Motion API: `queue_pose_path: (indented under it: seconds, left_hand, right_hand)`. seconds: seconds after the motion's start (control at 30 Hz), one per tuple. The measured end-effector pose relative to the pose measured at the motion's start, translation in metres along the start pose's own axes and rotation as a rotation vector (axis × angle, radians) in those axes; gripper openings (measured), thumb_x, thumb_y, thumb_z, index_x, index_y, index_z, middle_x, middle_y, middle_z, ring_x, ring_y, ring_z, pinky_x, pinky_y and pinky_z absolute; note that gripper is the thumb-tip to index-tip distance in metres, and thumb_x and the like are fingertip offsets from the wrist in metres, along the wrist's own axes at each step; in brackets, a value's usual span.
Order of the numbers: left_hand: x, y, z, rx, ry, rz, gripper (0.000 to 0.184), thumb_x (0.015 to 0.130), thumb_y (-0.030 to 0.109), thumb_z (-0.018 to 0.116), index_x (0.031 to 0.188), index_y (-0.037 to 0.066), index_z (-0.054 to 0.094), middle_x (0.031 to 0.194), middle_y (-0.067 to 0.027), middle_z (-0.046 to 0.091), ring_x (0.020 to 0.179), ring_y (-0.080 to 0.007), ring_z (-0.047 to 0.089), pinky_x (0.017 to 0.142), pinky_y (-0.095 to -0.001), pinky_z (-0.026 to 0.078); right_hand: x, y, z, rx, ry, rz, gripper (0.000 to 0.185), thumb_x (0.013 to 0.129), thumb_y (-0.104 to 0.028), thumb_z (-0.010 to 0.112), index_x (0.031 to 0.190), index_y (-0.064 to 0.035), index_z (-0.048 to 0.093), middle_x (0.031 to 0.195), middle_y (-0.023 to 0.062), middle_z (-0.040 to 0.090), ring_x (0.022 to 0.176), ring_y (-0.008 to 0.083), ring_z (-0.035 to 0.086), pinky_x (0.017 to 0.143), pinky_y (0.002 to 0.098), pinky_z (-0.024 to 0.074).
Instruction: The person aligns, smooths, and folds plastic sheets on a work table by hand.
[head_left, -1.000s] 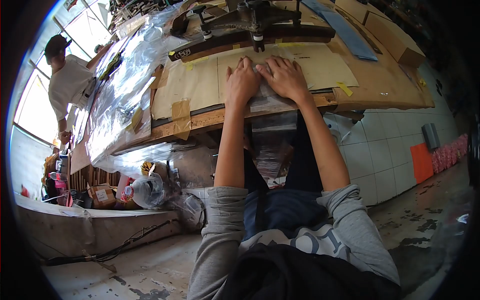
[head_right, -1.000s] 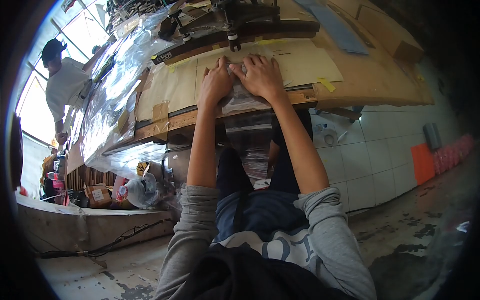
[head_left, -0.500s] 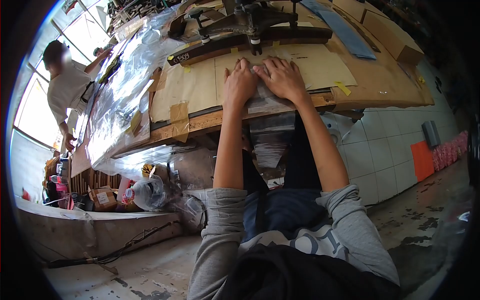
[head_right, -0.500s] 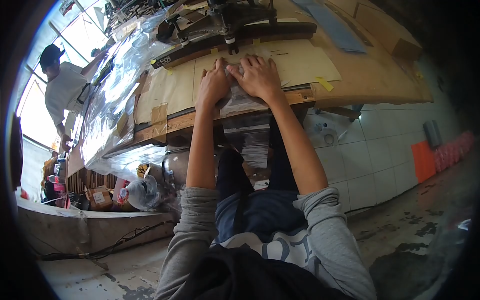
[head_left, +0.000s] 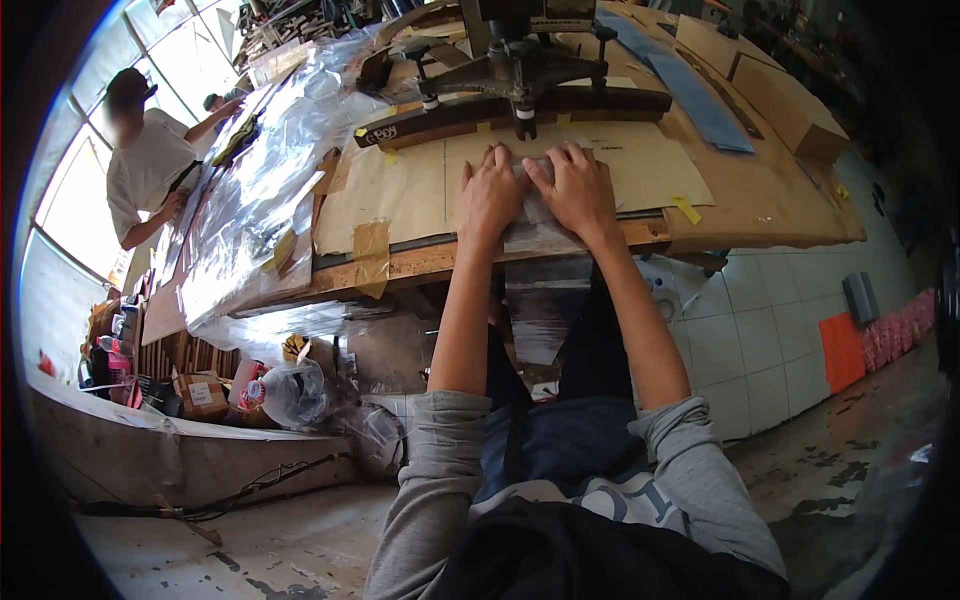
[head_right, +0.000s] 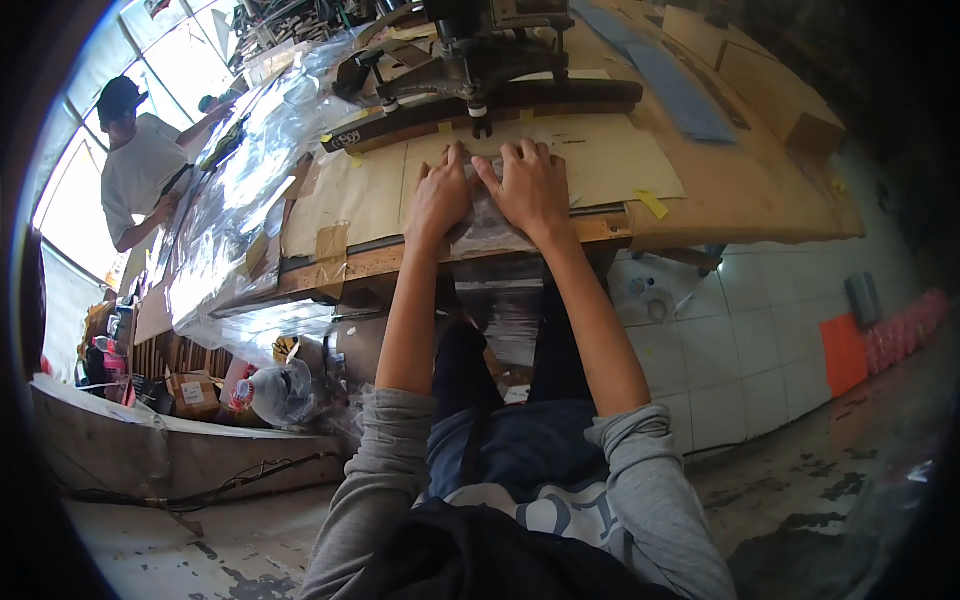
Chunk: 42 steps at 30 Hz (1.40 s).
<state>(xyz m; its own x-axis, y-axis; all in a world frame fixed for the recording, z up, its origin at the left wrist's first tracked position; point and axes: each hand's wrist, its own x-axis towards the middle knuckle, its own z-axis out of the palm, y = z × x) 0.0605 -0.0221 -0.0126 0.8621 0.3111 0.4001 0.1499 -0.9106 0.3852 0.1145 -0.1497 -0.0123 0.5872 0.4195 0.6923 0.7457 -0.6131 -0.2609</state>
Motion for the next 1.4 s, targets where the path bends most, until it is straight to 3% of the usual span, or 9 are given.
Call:
queue_pose_path:
  seconds: [0.27,0.37,1.4]
  left_hand:
    - [-0.011,0.011,-0.010,0.007,0.023,-0.025,0.046,0.090,0.032,0.052,0.122,-0.001,0.046,0.117,-0.0186,0.058,0.109,-0.0320,0.056,0.100,-0.0465,0.035]
    - [-0.020,0.011,-0.008,-0.044,0.188,0.037,0.043,0.091,0.031,0.051,0.121,0.001,0.047,0.114,-0.0186,0.060,0.103,-0.0328,0.058,0.098,-0.0442,0.037]
    - [-0.026,0.012,-0.012,-0.052,0.210,0.082,0.040,0.091,0.031,0.051,0.118,0.001,0.050,0.110,-0.0180,0.061,0.101,-0.0342,0.058,0.095,-0.0422,0.039]
  right_hand:
    - [0.000,-0.001,-0.002,-0.011,-0.039,0.017,0.043,0.087,-0.044,0.054,0.092,-0.0020,0.064,0.097,0.0130,0.061,0.094,0.0291,0.057,0.079,0.0430,0.0432]
    - [0.000,0.000,-0.001,-0.012,-0.039,0.014,0.043,0.087,-0.043,0.054,0.093,-0.0018,0.064,0.097,0.0127,0.061,0.094,0.0290,0.057,0.079,0.0429,0.0433]
    - [-0.001,-0.001,-0.003,0.002,-0.036,0.022,0.039,0.087,-0.038,0.055,0.094,-0.0007,0.063,0.097,0.0137,0.061,0.095,0.0297,0.057,0.081,0.0423,0.0434]
